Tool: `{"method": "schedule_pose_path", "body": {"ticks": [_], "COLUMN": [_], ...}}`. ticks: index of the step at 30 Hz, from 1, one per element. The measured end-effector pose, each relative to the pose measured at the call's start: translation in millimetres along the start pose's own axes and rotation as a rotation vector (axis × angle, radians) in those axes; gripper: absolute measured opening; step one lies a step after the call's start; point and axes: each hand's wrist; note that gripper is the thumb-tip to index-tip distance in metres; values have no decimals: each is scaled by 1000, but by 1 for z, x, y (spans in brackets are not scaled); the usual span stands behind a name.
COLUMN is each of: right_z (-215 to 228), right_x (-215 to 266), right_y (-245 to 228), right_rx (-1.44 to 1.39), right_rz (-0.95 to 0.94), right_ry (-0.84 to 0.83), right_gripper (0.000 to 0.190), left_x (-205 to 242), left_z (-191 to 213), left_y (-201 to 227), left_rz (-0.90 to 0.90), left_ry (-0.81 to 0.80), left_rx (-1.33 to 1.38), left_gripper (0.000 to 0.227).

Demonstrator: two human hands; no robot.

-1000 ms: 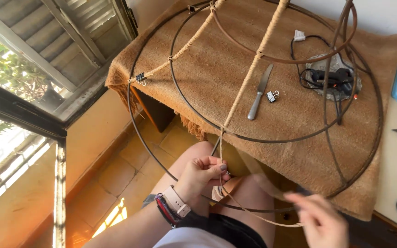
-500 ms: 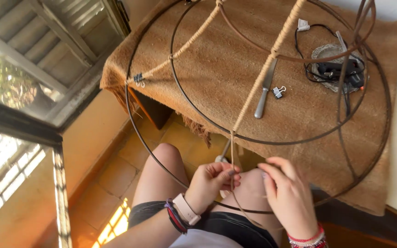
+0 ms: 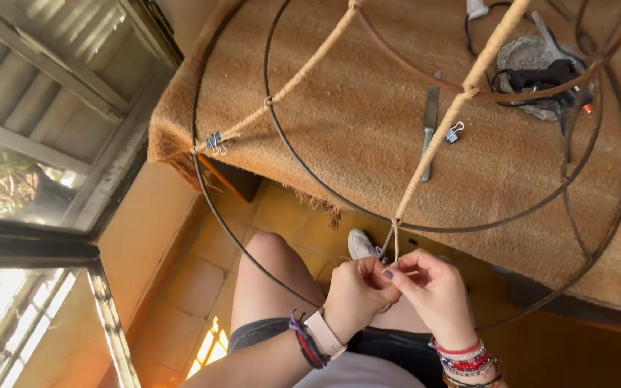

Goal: Wrap and tie twine around a metal lampshade frame to secure the structure

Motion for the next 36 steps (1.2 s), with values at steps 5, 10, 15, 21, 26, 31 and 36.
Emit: {"method": "schedule_pose_path", "body": {"ticks": [5, 10, 15, 21, 26, 31, 36], "right_z": [6, 7, 4, 11, -4, 4, 7], "right_x": [-1, -19, -55, -94, -134, -65, -12], "right_y": [9, 37, 51, 43, 89, 29, -9], "right_rx": [-66, -450, -308, -302, -167, 321, -128], "right_rz": [28, -105, -33, 110, 96, 423, 42], "right_ry": [7, -207, -260, -205, -185, 103, -26], "right_gripper": [16, 29, 31, 23, 33, 33, 19], "left_x": [11, -9, -52, -74, -119, -79, -18], "left_z": [8, 28, 27, 41, 42, 67, 78], "left_y": [21, 24, 3, 24, 19, 38, 55], "left_rz": [-126, -390, -384, -335, -657, -716, -516], "left_ry": [-10, 137, -43, -277, -555, -129, -47], "left_rx": [-92, -82, 132, 354, 111, -334, -439], "left_gripper": [24, 11, 27, 40, 20, 17, 20]}}
Point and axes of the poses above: each hand's wrist, its own x-axis away from the middle knuckle, its own z-axis out of the back of the hand, y = z × x, and after that the axes turned 1 degree about x, right-handed
